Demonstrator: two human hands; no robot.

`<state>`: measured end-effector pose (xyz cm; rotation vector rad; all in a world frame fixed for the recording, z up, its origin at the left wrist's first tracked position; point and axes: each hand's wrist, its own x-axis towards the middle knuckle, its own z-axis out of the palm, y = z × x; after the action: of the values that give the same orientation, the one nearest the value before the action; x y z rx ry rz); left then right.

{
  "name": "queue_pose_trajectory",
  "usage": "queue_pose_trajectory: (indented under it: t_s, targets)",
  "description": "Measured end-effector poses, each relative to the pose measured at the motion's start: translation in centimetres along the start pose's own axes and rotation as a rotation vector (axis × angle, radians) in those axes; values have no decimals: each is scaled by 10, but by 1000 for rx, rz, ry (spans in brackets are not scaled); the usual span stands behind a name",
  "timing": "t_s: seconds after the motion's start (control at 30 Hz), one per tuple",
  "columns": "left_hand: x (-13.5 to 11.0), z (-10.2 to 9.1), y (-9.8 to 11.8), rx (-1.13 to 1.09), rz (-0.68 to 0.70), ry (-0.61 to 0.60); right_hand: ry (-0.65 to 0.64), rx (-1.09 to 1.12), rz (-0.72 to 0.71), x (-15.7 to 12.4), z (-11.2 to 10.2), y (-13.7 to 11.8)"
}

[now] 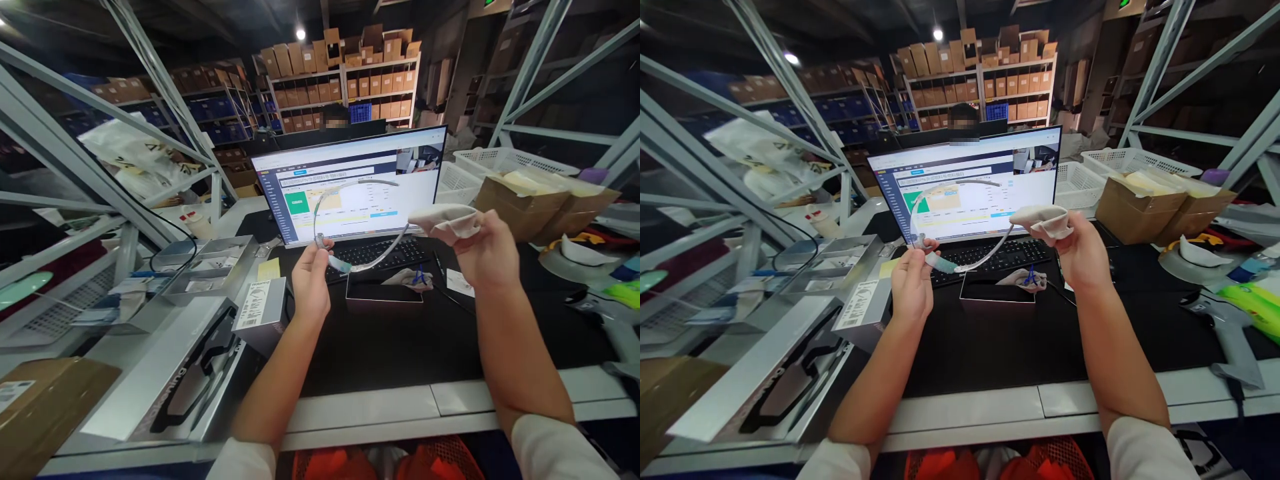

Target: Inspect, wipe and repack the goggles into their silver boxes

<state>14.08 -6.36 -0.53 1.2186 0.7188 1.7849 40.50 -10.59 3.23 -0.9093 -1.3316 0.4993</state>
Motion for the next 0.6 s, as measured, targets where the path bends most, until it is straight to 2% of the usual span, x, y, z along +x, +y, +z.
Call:
queue_pose_trajectory:
  t_s: [0.1, 0.2, 0.27, 0.43, 0.5, 0.6]
  targets:
    - [-3, -3, 0, 235, 182, -42, 13, 72, 60, -9, -3, -6]
    - [-7, -6, 7, 519, 432, -73, -35, 53, 112, -15, 3, -2]
    - [-10, -5, 12, 636, 550, -76, -43, 13, 109, -15, 9, 3]
    - [-16, 1, 13, 774, 630, -181, 1, -35, 115, -16, 19, 7]
    - [-16, 2, 10, 840, 656, -248, 105, -81, 83, -18, 20, 4]
    - [-14, 3, 7, 922, 682, -423, 288, -286, -51, -23, 18, -6]
